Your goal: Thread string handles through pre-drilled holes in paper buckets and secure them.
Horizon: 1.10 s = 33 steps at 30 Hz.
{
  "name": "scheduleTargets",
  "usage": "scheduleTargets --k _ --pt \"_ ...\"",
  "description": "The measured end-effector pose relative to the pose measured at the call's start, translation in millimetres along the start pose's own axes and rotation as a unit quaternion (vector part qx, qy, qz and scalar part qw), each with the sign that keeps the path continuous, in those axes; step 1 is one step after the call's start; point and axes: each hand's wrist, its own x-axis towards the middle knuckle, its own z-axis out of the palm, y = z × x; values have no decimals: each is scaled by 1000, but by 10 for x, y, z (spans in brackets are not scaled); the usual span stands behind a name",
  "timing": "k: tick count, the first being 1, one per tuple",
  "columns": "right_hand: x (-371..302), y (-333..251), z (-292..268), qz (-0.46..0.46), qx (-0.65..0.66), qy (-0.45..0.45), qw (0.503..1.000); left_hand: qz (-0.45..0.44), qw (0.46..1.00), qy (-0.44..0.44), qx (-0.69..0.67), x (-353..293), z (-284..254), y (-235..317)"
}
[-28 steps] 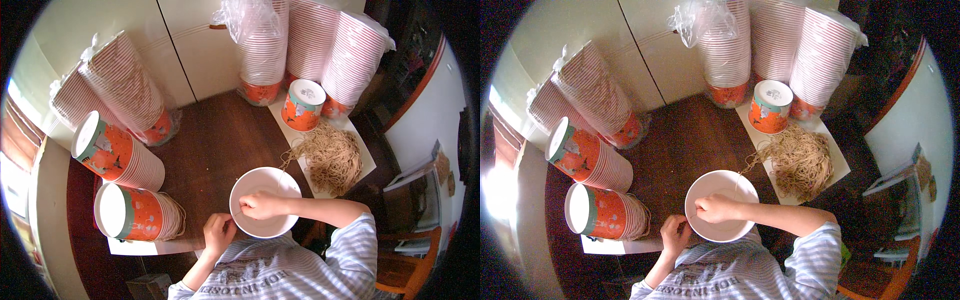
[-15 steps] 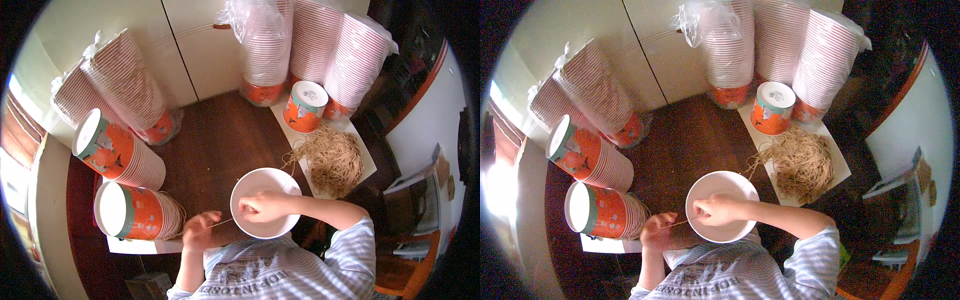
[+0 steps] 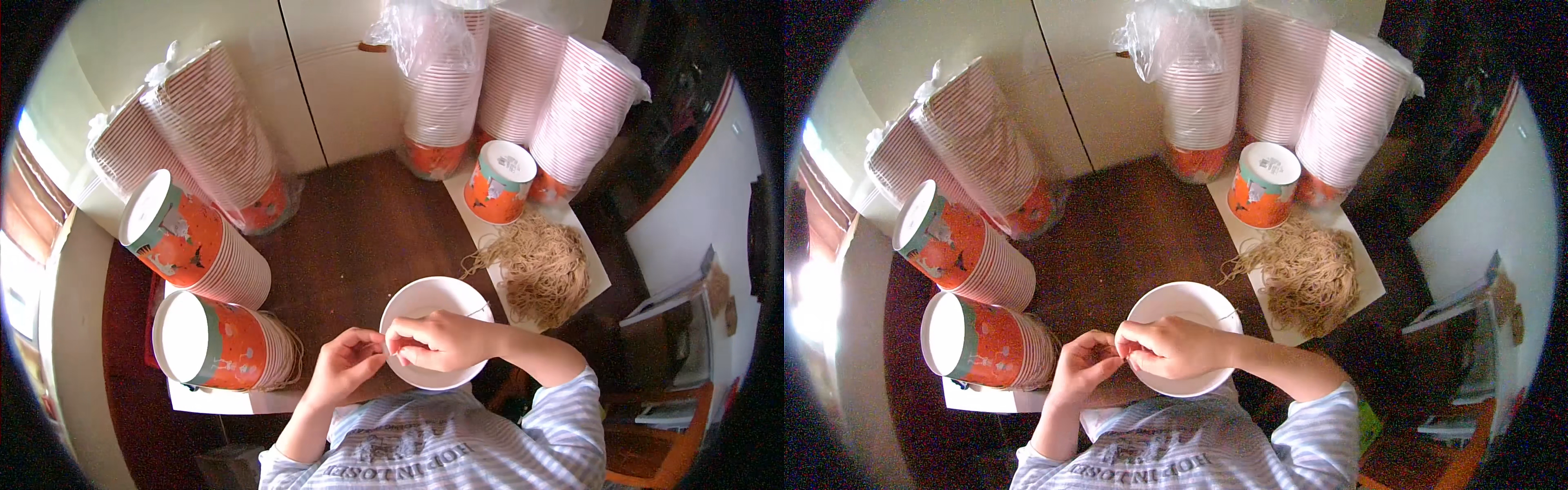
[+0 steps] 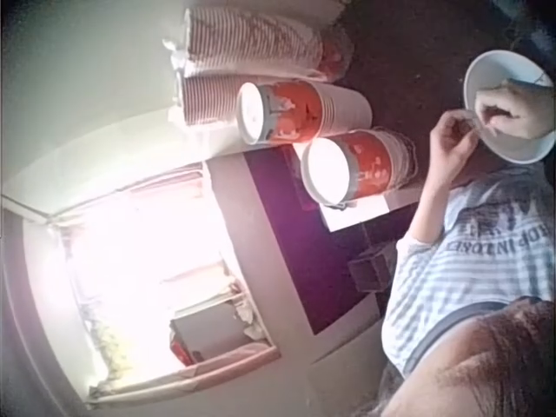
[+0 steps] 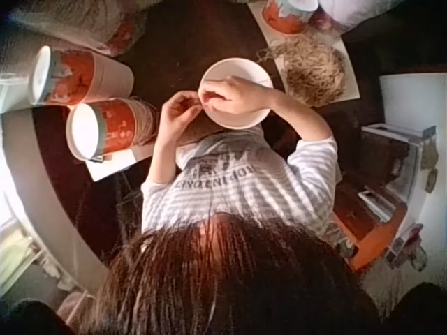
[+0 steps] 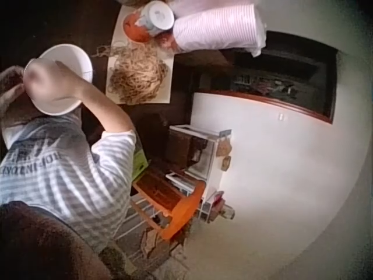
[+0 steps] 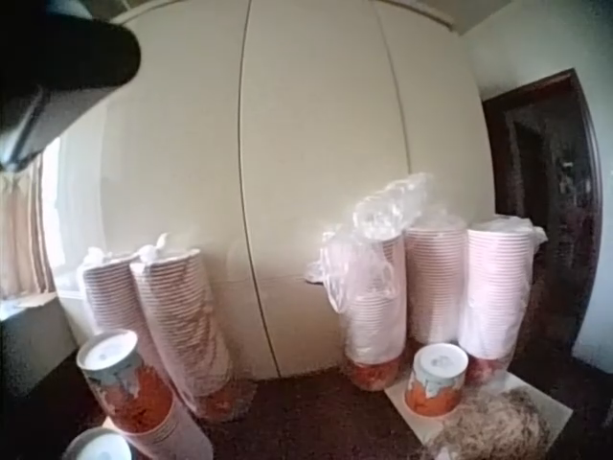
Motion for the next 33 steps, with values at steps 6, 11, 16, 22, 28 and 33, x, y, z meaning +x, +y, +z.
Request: scheduleTargets --k 6,11,16,22,28,33 --pt "29 117 30 -67 27 16 997 7 997 -20 76 -3 14 -54" --pt "-26 142 152 -120 -190 134 965 -35 999 4 -25 -30 -33 -14" --pt "0 216 293 -133 -242 174 945 -7 997 -50 -52 -26 -86 -78" --pt "-30 194 281 -110 -217 235 941 -33 997 -45 -47 -3 -201 -156" --pt "-71 117 542 -193 -331 128 915 -23 995 -24 -94 10 -227 -179" --pt "-4 156 535 -158 -298 160 928 -28 998 -23 -56 -35 -248 -193"
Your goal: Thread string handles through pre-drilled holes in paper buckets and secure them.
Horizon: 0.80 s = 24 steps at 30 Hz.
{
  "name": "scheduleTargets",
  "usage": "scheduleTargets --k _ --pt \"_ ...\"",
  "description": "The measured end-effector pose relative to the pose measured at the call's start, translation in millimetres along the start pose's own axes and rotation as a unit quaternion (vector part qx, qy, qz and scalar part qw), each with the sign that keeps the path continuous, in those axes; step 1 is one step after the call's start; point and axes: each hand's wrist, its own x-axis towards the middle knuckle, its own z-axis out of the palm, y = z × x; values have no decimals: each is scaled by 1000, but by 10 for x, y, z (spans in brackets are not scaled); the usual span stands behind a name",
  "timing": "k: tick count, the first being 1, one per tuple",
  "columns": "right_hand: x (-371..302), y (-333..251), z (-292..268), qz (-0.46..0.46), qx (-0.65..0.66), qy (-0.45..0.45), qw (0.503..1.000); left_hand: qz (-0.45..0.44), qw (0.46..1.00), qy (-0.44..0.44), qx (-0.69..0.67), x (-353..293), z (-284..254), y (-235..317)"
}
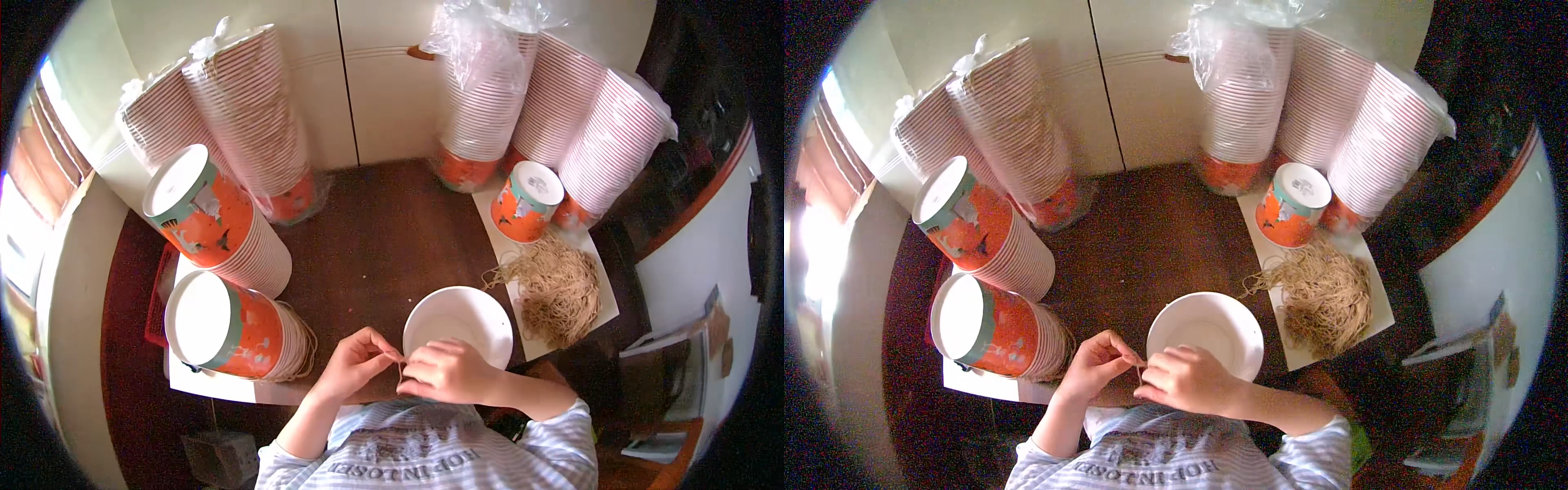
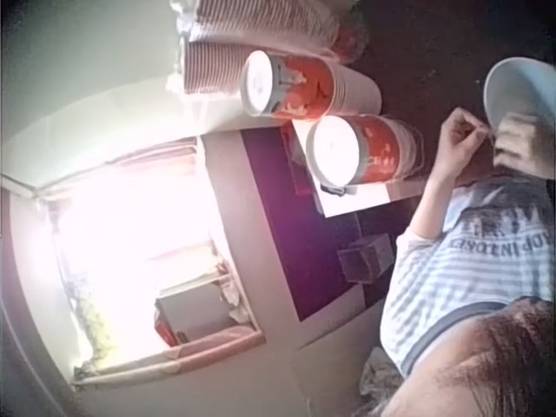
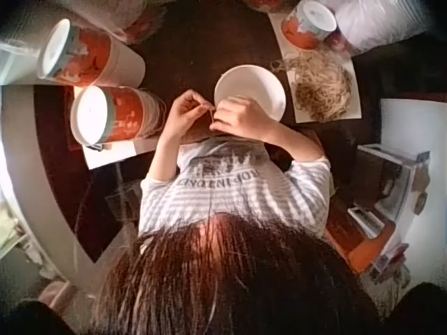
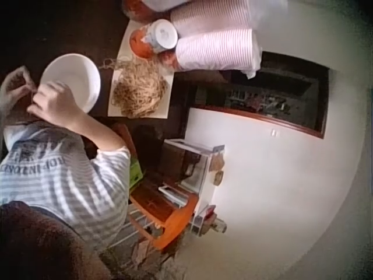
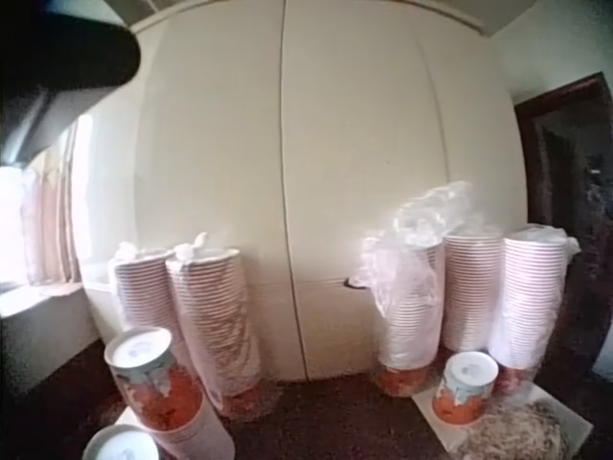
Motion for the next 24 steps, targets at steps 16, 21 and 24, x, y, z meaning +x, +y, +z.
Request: scheduleTargets --k 16,21,24 --pt "96 83 88 142 13 17 990 7 1000 24 -13 3 97 7" --pt "117 127 63 196 96 -4 976 -14 999 25 -38 -40 132 79" --pt "124 163 69 198 104 -8 975 4 999 33 -38 -62 146 75"
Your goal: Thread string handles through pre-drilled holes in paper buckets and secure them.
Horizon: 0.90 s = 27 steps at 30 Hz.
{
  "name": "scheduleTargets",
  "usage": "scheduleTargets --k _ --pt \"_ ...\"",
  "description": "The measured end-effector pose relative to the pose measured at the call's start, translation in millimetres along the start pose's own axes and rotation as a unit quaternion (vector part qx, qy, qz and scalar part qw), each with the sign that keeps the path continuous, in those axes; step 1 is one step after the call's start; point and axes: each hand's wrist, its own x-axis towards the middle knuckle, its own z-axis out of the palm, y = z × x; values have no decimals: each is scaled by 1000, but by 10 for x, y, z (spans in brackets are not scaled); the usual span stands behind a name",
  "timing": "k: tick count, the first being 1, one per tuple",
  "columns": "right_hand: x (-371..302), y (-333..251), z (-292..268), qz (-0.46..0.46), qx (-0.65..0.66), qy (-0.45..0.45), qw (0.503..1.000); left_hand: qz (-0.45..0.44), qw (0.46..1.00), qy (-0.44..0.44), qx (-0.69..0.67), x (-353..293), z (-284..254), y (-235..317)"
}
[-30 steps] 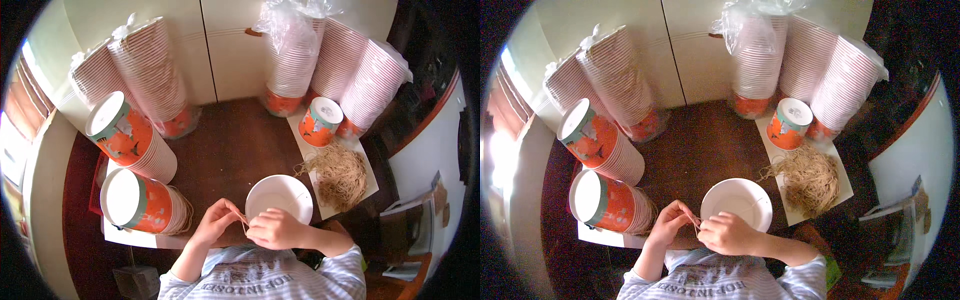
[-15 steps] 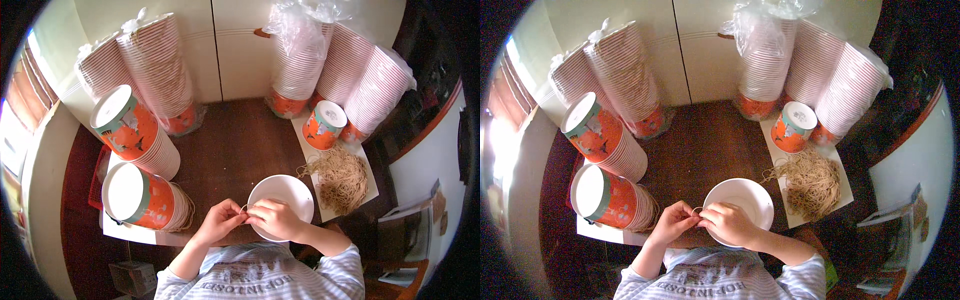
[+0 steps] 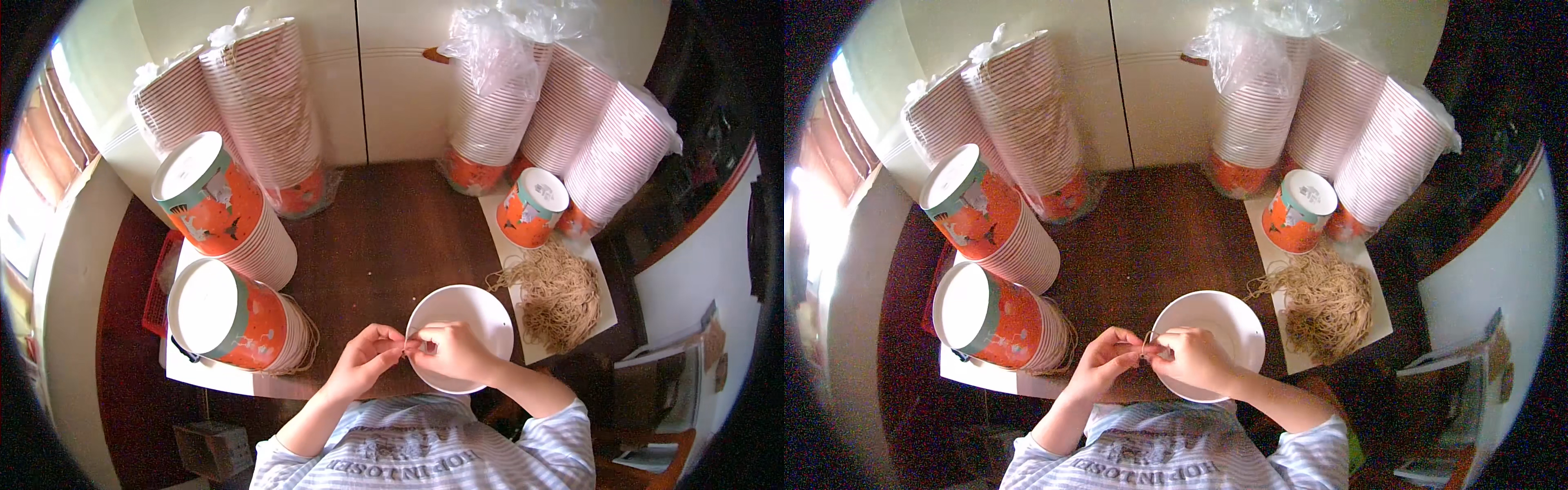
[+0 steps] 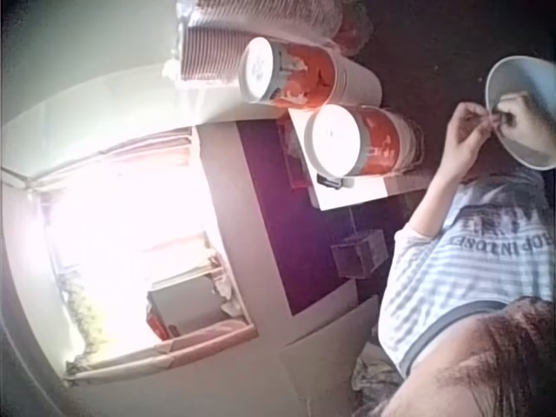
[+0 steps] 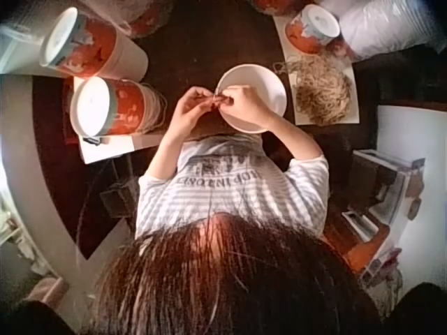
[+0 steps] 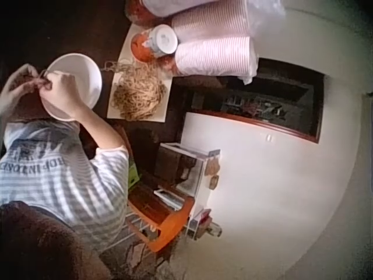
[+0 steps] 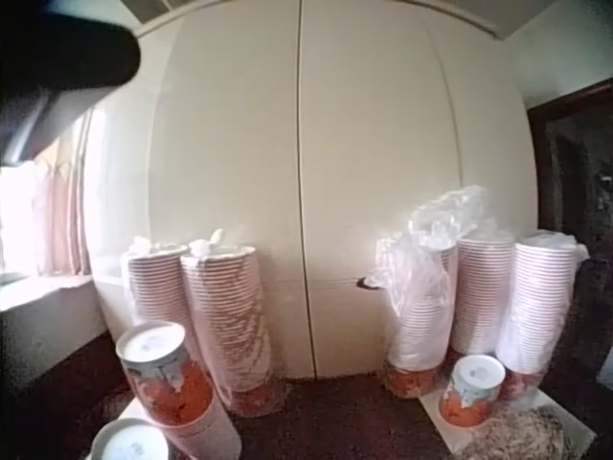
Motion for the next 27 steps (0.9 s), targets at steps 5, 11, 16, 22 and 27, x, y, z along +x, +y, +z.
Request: scheduleTargets --k 5,11,16,22,27 --pt "-6 103 42 -15 19 -11 1000 32 999 -11 -25 -41 47 -18" --pt "-10 71 14 30 109 -16 994 121 989 83 27 -45 -10 -131" --pt "-9 76 10 26 122 -10 992 132 918 164 336 -174 -69 -286" --pt "-10 77 24 17 114 -29 993 229 825 145 495 -116 38 -327" --pt "-22 98 37 12 111 -26 993 258 802 178 508 -84 26 -310"
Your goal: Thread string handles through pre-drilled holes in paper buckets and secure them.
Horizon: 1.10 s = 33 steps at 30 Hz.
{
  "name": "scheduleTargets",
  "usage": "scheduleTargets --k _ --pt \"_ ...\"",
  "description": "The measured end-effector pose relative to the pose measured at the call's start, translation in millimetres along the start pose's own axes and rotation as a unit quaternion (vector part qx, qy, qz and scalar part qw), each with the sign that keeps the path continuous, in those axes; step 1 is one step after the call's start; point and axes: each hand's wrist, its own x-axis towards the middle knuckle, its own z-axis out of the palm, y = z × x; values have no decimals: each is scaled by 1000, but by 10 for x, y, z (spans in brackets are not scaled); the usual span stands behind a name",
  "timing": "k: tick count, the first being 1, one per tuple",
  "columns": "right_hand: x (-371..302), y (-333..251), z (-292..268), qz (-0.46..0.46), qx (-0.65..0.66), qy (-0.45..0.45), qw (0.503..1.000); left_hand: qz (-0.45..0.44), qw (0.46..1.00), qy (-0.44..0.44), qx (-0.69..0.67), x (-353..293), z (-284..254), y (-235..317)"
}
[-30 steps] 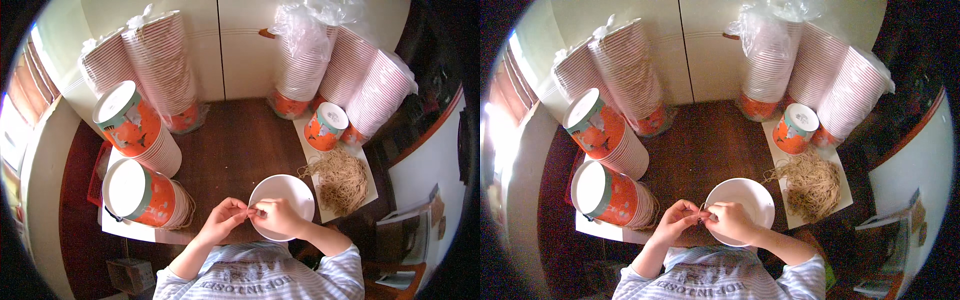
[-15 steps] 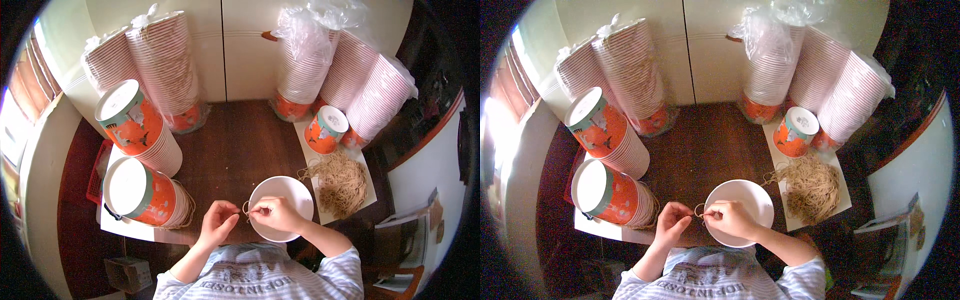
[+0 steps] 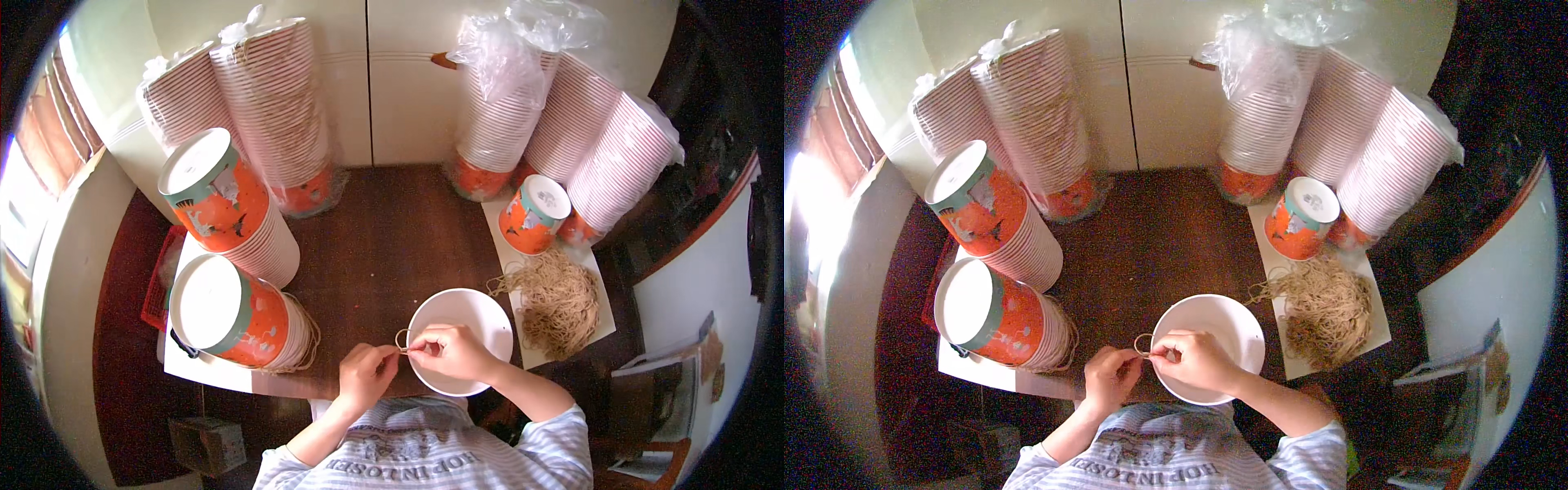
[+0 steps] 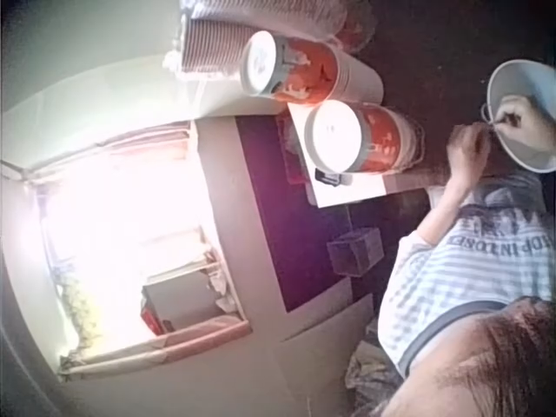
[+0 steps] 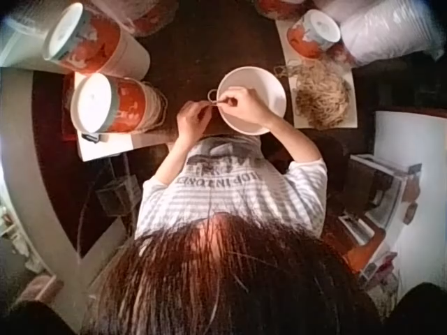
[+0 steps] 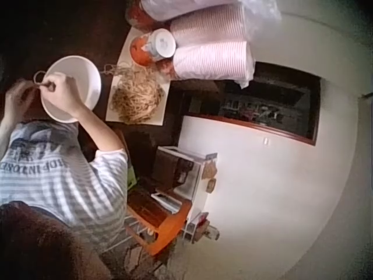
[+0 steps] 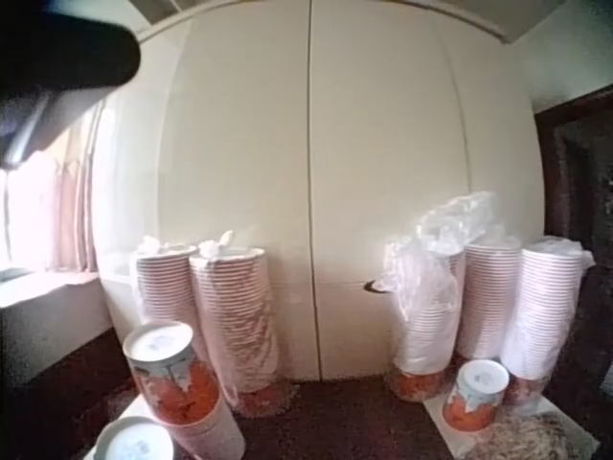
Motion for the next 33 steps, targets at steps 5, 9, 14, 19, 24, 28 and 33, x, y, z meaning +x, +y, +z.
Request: scheduleTargets --k 5,9,14,19,24,28,33 --pt "-5 -5 18 10 3 -8 1000 -8 999 34 -32 48 9 19" --pt "-4 -2 16 10 13 -4 1000 -43 992 -7 -118 43 2 56" --pt "-3 9 18 11 13 -6 1000 -203 923 -44 -325 -70 43 -23" --pt "9 16 18 4 8 -4 1000 -162 955 -57 -243 -22 17 40" --pt "1 -7 -5 57 74 -11 996 -272 880 -92 -378 -30 -44 -46" --pt "11 -117 -108 34 75 8 997 -311 770 -127 -542 -17 -111 -70" --pt "0 -198 -176 -86 11 7 996 -364 668 -147 -631 12 -179 -16"
